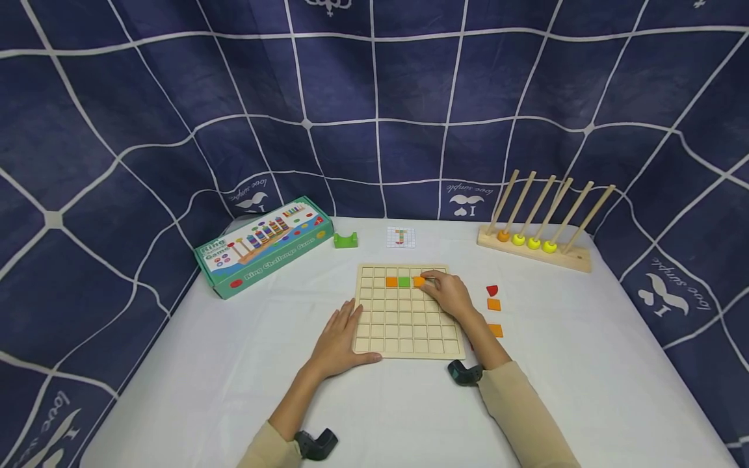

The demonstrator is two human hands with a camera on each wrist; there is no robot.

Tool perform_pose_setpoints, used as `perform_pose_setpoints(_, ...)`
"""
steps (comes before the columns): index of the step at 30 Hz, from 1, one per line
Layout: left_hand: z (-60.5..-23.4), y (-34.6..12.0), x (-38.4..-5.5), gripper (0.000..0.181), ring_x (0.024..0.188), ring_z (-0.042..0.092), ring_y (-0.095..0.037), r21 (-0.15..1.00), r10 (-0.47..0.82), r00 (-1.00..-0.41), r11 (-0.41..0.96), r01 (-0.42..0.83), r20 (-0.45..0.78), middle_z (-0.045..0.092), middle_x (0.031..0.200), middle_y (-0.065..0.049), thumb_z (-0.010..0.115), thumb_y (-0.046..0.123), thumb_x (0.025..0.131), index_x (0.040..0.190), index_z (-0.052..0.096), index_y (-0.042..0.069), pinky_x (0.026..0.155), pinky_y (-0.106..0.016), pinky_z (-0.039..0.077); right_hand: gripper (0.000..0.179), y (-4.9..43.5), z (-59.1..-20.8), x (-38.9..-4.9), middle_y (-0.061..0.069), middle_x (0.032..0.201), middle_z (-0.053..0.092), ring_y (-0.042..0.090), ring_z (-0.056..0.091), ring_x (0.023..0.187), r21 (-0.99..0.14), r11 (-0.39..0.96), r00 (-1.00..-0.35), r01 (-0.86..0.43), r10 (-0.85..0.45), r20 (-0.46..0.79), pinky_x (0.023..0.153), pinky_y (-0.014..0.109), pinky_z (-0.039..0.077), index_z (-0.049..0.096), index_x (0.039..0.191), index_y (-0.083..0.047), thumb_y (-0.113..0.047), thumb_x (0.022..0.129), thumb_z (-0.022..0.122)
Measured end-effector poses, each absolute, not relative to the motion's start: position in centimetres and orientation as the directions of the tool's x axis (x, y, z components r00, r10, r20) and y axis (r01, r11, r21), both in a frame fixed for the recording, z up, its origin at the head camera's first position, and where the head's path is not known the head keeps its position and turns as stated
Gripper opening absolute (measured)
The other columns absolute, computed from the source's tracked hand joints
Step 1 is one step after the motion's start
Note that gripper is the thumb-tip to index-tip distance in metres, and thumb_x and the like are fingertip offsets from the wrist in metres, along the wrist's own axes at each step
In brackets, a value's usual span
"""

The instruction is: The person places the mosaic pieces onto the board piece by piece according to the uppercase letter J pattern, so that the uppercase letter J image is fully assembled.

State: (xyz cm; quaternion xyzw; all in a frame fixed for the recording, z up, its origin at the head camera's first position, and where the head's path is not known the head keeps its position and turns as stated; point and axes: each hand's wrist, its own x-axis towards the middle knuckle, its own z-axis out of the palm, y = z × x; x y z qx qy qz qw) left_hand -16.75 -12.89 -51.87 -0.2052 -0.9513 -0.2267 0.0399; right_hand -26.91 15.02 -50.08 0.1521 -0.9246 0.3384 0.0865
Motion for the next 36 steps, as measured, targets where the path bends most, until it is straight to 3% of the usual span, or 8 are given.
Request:
perform_pose_setpoints(14, -51.6, -13.0, -16.8, 0.114, 0.140, 0.009, -0.025, 0.408, 0.373, -0.916, 0.822, 0.399, 0.145, 0.015, 0.152, -0.015, 0.059, 0.076, 0.066, 0.145, 0.024, 0.002, 0.111, -0.039, 0.010, 0.028, 14.5, -50.0, -27.2, -0.005, 0.050, 0.034, 0.011, 0.026, 0.046, -0.582, 0.738, -0.939, -0.341, -0.242, 0.242, 0.042, 0.026, 0.023, 0.069, 0.109, -0.012, -0.027, 0.085, 0.068)
perform_pose_setpoints(21, -51.6, -12.9, -16.7, 0.113, 0.140, 0.008, -0.025, 0.409, 0.370, -0.919, 0.823, 0.393, 0.139, 0.015, 0.152, -0.015, 0.060, 0.074, 0.066, 0.145, 0.024, 0.002, 0.111, -0.039, 0.010, 0.031, 15.2, -50.2, -26.7, -0.005, 0.047, 0.031, 0.010, 0.023, 0.045, -0.638, 0.692, -0.940, -0.339, -0.228, 0.253, 0.043, 0.026, 0.024, 0.067, 0.112, -0.012, -0.028, 0.085, 0.067)
perform_pose_setpoints(36, -51.6, -12.7, -16.8, 0.113, 0.140, 0.009, -0.024, 0.422, 0.348, -0.928, 0.828, 0.370, 0.132, 0.015, 0.152, -0.013, 0.062, 0.074, 0.064, 0.145, 0.025, 0.003, 0.111, -0.038, 0.011, 0.029, 21.5, -49.2, -23.0, -0.006, 0.048, 0.030, 0.005, 0.023, 0.042, -0.644, 0.658, -0.916, -0.390, -0.209, 0.342, 0.038, 0.024, 0.024, 0.068, 0.108, -0.011, -0.024, 0.083, 0.070)
